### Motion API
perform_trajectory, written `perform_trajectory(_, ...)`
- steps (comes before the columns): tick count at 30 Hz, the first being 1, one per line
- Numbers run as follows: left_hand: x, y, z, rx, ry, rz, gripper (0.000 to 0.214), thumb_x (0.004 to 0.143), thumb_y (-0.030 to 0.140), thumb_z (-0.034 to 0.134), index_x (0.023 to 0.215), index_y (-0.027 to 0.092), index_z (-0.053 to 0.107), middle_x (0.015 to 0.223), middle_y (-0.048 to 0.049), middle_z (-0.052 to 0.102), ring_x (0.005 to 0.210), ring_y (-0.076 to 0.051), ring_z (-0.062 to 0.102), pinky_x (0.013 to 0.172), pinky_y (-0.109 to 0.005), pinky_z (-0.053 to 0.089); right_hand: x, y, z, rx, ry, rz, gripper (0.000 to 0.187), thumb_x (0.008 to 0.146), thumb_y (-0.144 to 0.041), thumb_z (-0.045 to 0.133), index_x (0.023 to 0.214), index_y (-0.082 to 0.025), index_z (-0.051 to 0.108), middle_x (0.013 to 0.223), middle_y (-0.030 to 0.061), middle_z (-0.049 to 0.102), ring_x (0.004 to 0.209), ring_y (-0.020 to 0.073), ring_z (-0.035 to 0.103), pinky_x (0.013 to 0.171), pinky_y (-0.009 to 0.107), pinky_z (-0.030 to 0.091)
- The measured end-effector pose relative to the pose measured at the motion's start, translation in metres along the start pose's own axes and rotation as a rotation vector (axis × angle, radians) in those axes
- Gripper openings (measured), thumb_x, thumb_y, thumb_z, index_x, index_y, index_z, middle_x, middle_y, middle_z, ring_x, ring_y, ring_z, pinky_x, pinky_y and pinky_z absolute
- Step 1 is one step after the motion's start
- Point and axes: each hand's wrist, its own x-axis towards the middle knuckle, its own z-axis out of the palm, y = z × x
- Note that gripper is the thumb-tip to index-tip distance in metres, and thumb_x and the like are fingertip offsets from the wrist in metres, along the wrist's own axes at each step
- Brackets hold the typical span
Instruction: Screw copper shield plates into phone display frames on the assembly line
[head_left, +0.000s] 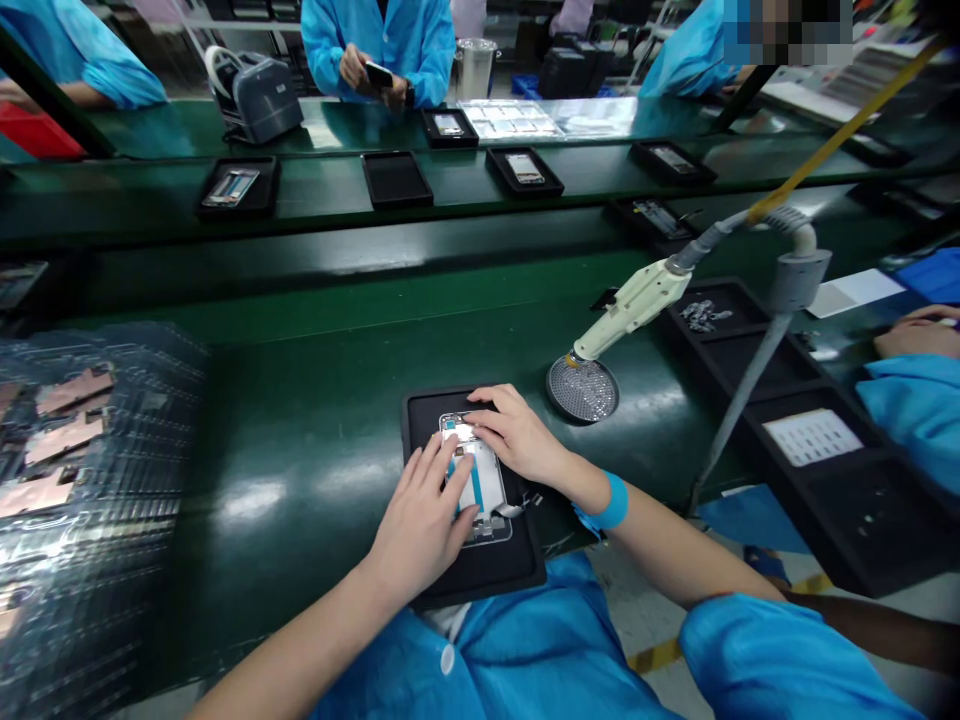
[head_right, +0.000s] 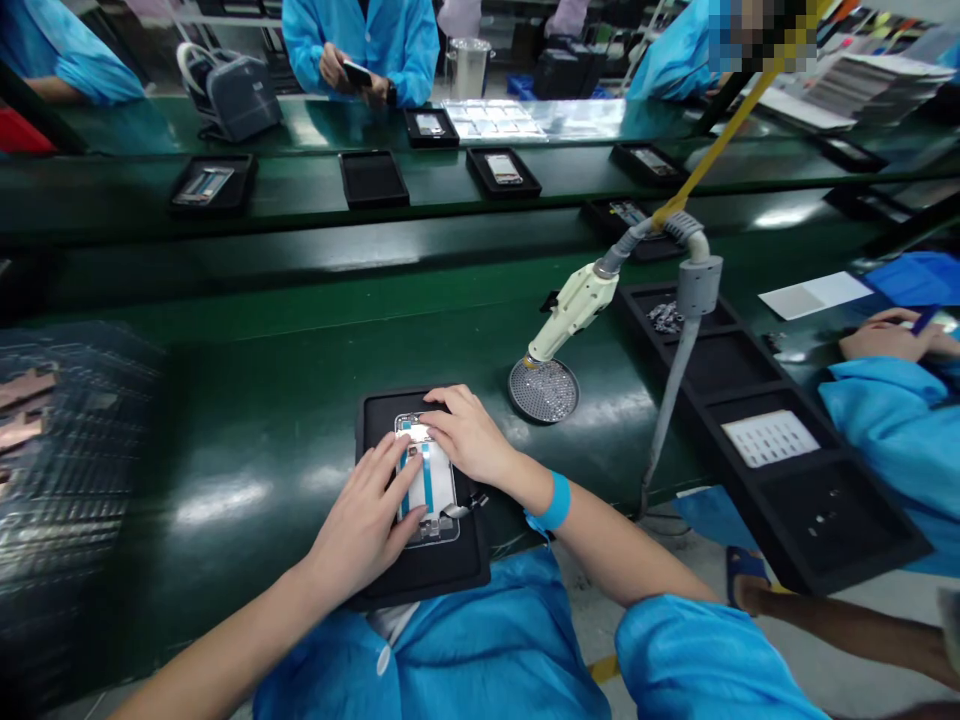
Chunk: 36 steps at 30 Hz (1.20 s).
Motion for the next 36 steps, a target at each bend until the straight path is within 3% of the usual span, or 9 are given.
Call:
perform_trajectory(4,0.008,-0.006,-0.001,0.082,-0.068,0.02,0.059,0.101,0.039,0.05,0.153,0.013,0.04,0.161,-0.0179,0.038,0.151,-0.035,0.032,0.119,-0.057,0.036,-0.011,-0.004,-0.01,-0.047,-0.071,-0.053,0.035,0.103,-0.019,0.047,0.134,-0.02,0.063,0.138,0.0125,0.061,0.132,0.0286,0.053,0.11,0.056,0.047)
perform_trajectory(8,0.012,-0.01,-0.001,0.064,-0.106,0.055,0.055,0.102,0.042,0.048,0.15,0.015,0.046,0.159,-0.015,0.043,0.15,-0.032,0.036,0.12,-0.053,0.034,-0.027,-0.01,-0.021,-0.127,-0.286,-0.063,0.049,0.104,-0.025,0.047,0.153,-0.021,0.044,0.153,0.0122,0.05,0.146,0.03,0.041,0.118,0.061,0.038)
perform_trajectory(13,0.014,-0.009,-0.002,0.049,-0.12,0.054,0.055,0.101,0.041,0.051,0.149,0.016,0.046,0.158,-0.0151,0.044,0.149,-0.034,0.037,0.119,-0.054,0.034,-0.036,-0.013,-0.026,-0.212,-0.416,-0.041,0.059,0.104,-0.033,0.05,0.159,-0.018,0.032,0.161,0.0133,0.037,0.152,0.0336,0.029,0.119,0.066,0.033)
perform_trajectory(16,0.015,-0.008,-0.001,0.056,-0.118,0.05,0.056,0.1,0.042,0.052,0.15,0.017,0.046,0.158,-0.0155,0.044,0.148,-0.036,0.038,0.118,-0.055,0.036,-0.035,-0.007,-0.022,-0.196,-0.376,-0.057,0.051,0.105,-0.032,0.048,0.154,-0.019,0.041,0.158,0.0121,0.043,0.15,0.0325,0.033,0.119,0.065,0.033)
perform_trajectory(19,0.014,-0.008,0.001,0.055,-0.106,0.048,0.056,0.101,0.044,0.05,0.149,0.016,0.046,0.158,-0.0153,0.045,0.147,-0.035,0.039,0.118,-0.053,0.036,-0.029,-0.001,-0.015,-0.128,-0.251,-0.063,0.039,0.105,-0.027,0.047,0.142,-0.022,0.054,0.148,0.0111,0.055,0.144,0.0284,0.044,0.118,0.059,0.037)
perform_trajectory(22,0.013,-0.01,0.003,0.05,-0.092,0.052,0.057,0.101,0.046,0.049,0.149,0.016,0.046,0.159,-0.0147,0.044,0.147,-0.034,0.04,0.118,-0.052,0.036,-0.017,0.0,-0.006,-0.093,-0.158,-0.03,0.03,0.103,-0.027,0.048,0.131,-0.021,0.059,0.146,0.0126,0.057,0.14,0.0285,0.048,0.119,0.061,0.033)
perform_trajectory(26,0.013,-0.01,0.003,0.025,-0.084,0.044,0.057,0.101,0.046,0.049,0.148,0.015,0.047,0.158,-0.0152,0.044,0.148,-0.033,0.039,0.119,-0.052,0.035,-0.005,-0.004,0.0,-0.07,-0.188,-0.056,0.026,0.102,-0.023,0.046,0.125,-0.021,0.058,0.143,0.0114,0.059,0.141,0.029,0.047,0.122,0.068,0.02)
perform_trajectory(36,0.012,-0.012,0.005,0.0,-0.076,0.042,0.055,0.1,0.047,0.05,0.145,0.015,0.05,0.158,-0.0151,0.045,0.148,-0.033,0.039,0.12,-0.051,0.034,-0.011,-0.002,0.001,-0.041,-0.181,-0.101,0.029,0.102,-0.022,0.047,0.128,-0.024,0.058,0.138,0.0071,0.064,0.139,0.0272,0.048,0.122,0.067,0.024)
